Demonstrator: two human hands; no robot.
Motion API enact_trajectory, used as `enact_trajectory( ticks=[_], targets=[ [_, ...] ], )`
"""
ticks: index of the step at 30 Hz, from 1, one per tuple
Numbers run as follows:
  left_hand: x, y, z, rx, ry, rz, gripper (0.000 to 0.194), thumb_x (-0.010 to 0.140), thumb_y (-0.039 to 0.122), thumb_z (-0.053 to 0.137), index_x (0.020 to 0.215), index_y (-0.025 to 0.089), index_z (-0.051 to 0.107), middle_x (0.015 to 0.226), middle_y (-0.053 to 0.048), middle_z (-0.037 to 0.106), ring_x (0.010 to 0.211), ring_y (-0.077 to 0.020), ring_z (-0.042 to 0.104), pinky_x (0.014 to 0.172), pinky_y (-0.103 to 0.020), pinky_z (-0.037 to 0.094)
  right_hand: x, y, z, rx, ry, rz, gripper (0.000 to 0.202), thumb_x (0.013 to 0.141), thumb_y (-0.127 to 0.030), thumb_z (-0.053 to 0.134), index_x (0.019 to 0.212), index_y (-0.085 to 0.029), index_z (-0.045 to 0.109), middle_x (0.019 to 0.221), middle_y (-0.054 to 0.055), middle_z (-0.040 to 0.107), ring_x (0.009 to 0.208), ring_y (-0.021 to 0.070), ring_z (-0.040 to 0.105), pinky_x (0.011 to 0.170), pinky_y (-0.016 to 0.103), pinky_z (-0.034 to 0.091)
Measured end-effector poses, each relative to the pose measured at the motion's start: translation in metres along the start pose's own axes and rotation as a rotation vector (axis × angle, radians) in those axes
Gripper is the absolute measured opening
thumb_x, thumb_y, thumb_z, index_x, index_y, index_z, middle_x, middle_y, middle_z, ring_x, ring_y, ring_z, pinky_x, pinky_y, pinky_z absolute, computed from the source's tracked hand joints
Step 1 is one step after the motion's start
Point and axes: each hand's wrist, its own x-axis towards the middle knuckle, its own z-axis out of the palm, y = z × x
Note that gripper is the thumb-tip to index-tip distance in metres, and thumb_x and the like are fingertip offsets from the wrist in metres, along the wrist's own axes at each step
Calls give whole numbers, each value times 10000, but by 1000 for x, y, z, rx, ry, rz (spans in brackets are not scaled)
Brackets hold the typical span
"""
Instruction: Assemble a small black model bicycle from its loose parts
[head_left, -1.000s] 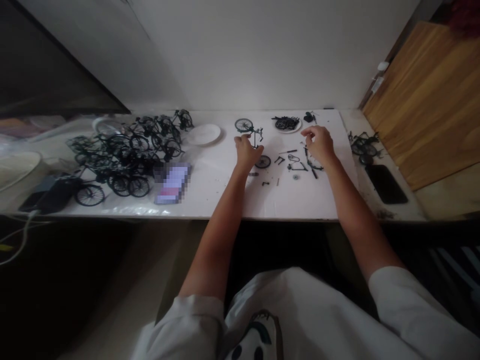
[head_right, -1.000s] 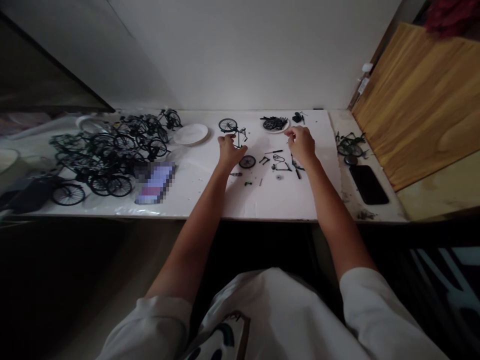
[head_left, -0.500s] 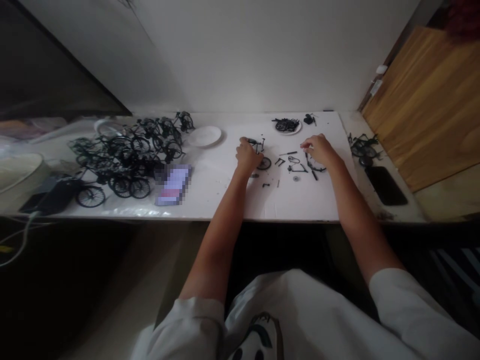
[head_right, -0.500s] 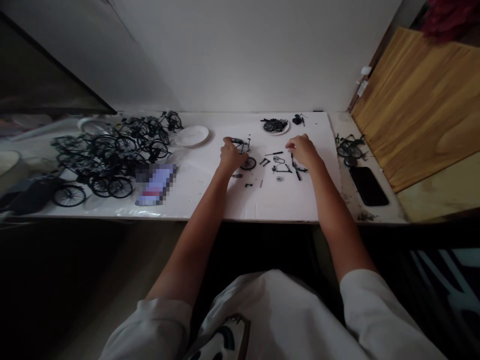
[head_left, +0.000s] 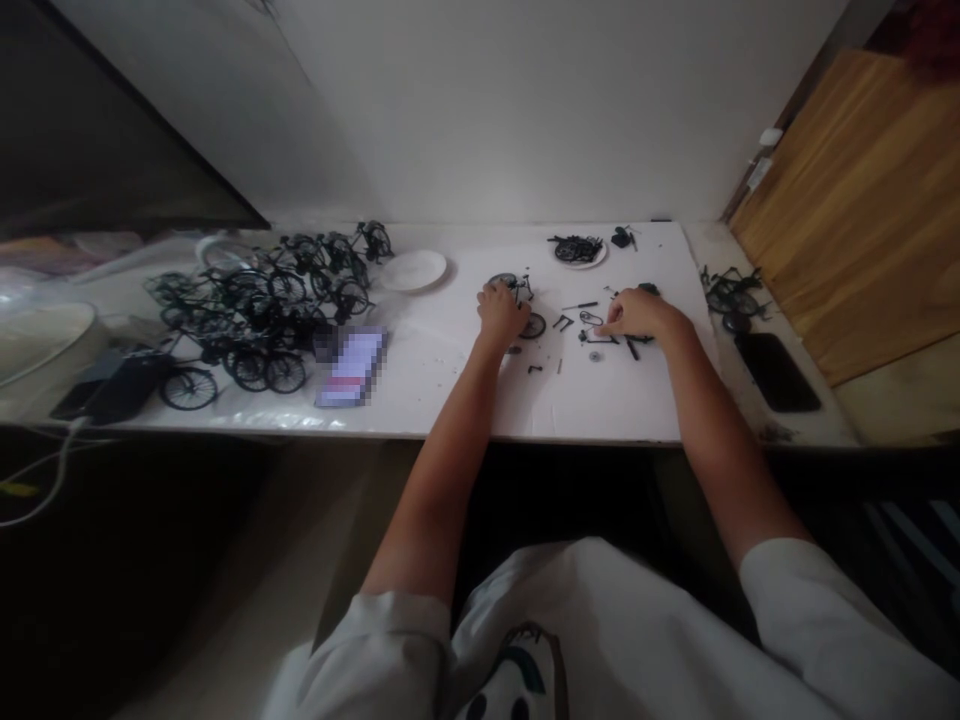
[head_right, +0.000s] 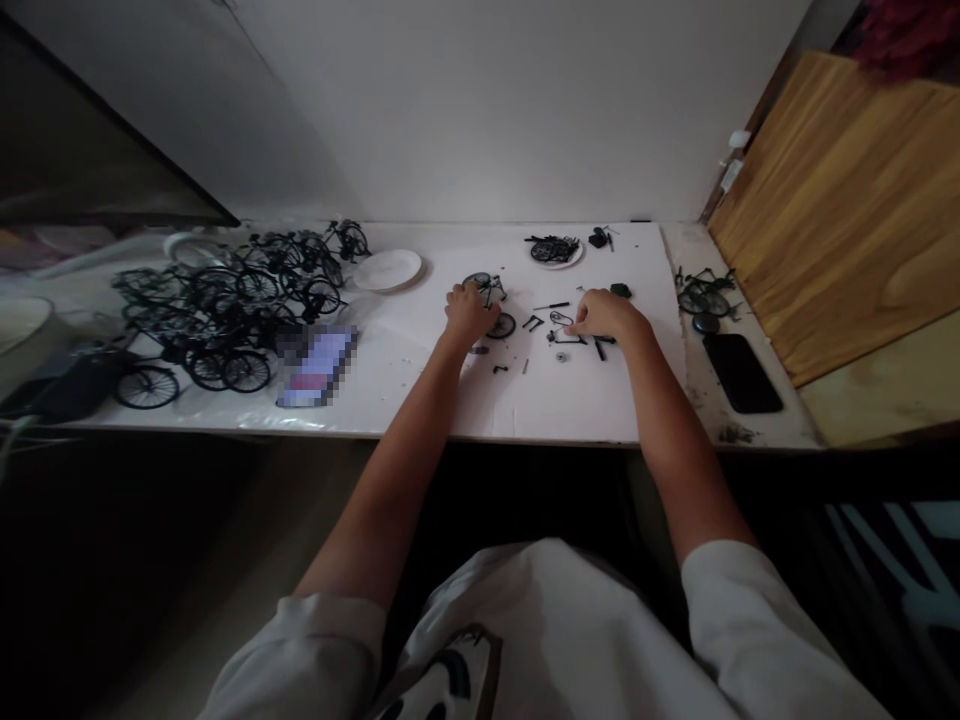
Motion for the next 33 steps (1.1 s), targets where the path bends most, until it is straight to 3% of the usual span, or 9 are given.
enact_trajectory(
  ticks=[6, 12, 16, 19, 21, 23, 26, 29, 33],
  targets=[
    [-2, 3, -8, 36, -31, -4, 589, 785, 222, 758, 1339, 197, 560, 1473, -304, 573, 1427, -545, 484, 1157, -768, 378, 2, -2, 4, 58, 7, -63, 198, 779, -361, 946, 771, -207, 821, 896, 88, 830, 745, 221, 711, 696, 340, 496],
    [-3, 4, -6, -13, -2, -22, 541, 803, 277, 808, 1294, 216, 589, 1433, -279, 587, 1411, -531, 497, 1176, -767, 355, 0, -14, 8, 109, 175, -148, 235, 880, -412, 846, 876, -180, 809, 912, 78, 782, 743, 181, 632, 688, 320, 441],
    [-4, 6, -7, -57, 154, -9, 381, 874, 343, 794, 1209, 238, 646, 1422, -246, 572, 1427, -506, 457, 1197, -757, 325, 1, -20, 13, 208, 333, -217, 232, 946, -415, 749, 899, -188, 755, 813, 30, 697, 690, 157, 534, 666, 311, 386],
    [-1, 11, -12, -134, 239, 129, 235, 927, 249, 709, 1161, 229, 718, 1335, -204, 640, 1329, -409, 555, 1175, -630, 429, 6, -27, 20, 309, 469, -254, 244, 977, -431, 688, 889, -204, 702, 779, 17, 652, 707, 169, 530, 706, 309, 413],
    [0, 16, -12, -300, 137, 265, 219, 923, 226, 698, 1131, 221, 766, 1176, -152, 726, 1119, -306, 659, 1081, -502, 526, 10, -32, 25, 411, 522, -270, 272, 993, -467, 654, 889, -217, 670, 799, 22, 656, 742, 181, 558, 755, 307, 455],
    [-3, 23, -10, -501, -77, 350, 242, 898, 293, 745, 1118, 213, 804, 1090, -114, 783, 924, -226, 691, 902, -394, 578, 13, -36, 31, 496, 556, -251, 301, 1003, -512, 629, 903, -229, 651, 854, 36, 683, 813, 198, 597, 808, 307, 489],
    [-12, 35, -4, -736, -353, 400, 353, 825, 447, 848, 1059, 185, 825, 1154, -126, 824, 906, -202, 722, 746, -313, 556, 18, -40, 38, 553, 564, -196, 303, 1010, -522, 614, 901, -241, 636, 895, 48, 704, 868, 211, 614, 840, 309, 507],
    [-20, 41, 0, -854, -416, 390, 407, 788, 529, 894, 978, 175, 831, 1162, -135, 836, 963, -212, 744, 791, -320, 572, 22, -41, 42, 581, 557, -171, 272, 1014, -471, 600, 876, -237, 620, 886, 48, 703, 842, 203, 604, 838, 311, 497],
    [-20, 39, 2, -866, -358, 380, 434, 804, 613, 872, 859, 185, 825, 931, -97, 831, 845, -191, 715, 819, -344, 568, 21, -40, 43, 558, 496, -168, 296, 1005, -486, 597, 867, -225, 627, 871, 53, 703, 823, 204, 602, 807, 311, 474]
  ],
)
